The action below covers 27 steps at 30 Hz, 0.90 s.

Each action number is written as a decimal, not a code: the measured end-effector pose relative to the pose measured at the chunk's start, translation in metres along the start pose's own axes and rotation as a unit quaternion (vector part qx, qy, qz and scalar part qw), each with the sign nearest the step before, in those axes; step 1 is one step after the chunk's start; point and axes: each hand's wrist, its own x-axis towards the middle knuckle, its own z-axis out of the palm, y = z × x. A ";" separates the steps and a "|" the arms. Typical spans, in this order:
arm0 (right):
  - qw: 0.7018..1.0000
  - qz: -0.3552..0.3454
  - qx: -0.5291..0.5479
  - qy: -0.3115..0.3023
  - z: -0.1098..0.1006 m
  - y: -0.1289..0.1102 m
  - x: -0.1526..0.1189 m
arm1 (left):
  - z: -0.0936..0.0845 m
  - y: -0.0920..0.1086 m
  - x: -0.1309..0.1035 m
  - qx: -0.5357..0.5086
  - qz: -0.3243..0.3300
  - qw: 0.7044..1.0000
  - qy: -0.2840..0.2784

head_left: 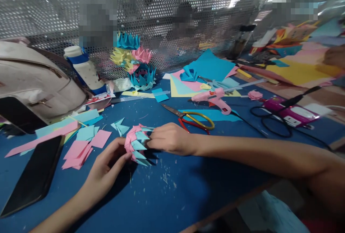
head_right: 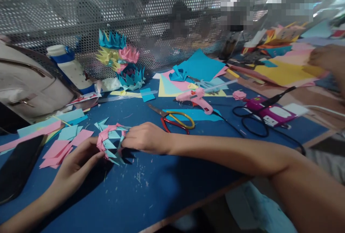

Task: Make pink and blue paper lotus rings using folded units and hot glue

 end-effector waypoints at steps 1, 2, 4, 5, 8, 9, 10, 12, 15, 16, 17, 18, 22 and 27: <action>1.000 -0.003 -0.010 -0.003 0.000 -0.001 0.001 | -0.001 0.000 0.000 0.003 0.003 1.000 -0.002; 1.000 -0.008 -0.025 -0.005 0.000 -0.002 0.001 | -0.001 -0.001 0.000 0.006 0.008 1.000 -0.003; 0.998 -0.020 -0.056 -0.012 0.000 -0.004 0.002 | -0.002 -0.002 -0.001 0.013 0.017 1.000 -0.006; 0.997 -0.026 -0.069 -0.017 0.000 -0.005 0.002 | -0.003 -0.003 -0.001 0.017 0.021 1.000 -0.007; 0.997 -0.030 -0.069 -0.030 0.000 -0.005 0.002 | -0.004 -0.005 -0.001 0.025 0.031 0.999 -0.007; 0.998 -0.028 -0.054 -0.027 0.000 -0.004 0.001 | -0.005 -0.006 0.000 0.027 0.033 0.999 -0.007; 0.999 -0.023 -0.035 -0.020 0.000 -0.003 0.001 | -0.005 -0.006 0.000 0.027 0.035 0.999 -0.008; 1.000 -0.014 0.004 -0.001 0.000 -0.001 0.000 | -0.005 -0.006 0.002 0.028 0.036 0.999 -0.008; 0.999 -0.009 0.042 0.027 -0.001 0.000 -0.001 | -0.004 -0.006 0.003 0.027 0.040 0.999 -0.001; 0.998 -0.008 0.057 0.035 -0.001 0.000 -0.001 | -0.004 -0.005 0.003 0.026 0.040 0.999 0.001; 0.996 -0.003 0.078 0.043 -0.001 0.000 -0.001 | -0.003 -0.005 0.003 0.025 0.039 0.999 0.002; 0.994 0.005 0.101 0.049 0.000 0.000 0.000 | -0.003 -0.005 0.003 0.025 0.038 0.999 0.002; 0.983 0.059 0.168 0.048 0.001 -0.002 0.002 | -0.002 -0.003 0.003 0.021 0.030 0.999 0.004; 0.977 0.105 0.186 0.005 0.002 -0.002 0.002 | -0.004 -0.003 0.003 0.014 0.011 1.000 0.009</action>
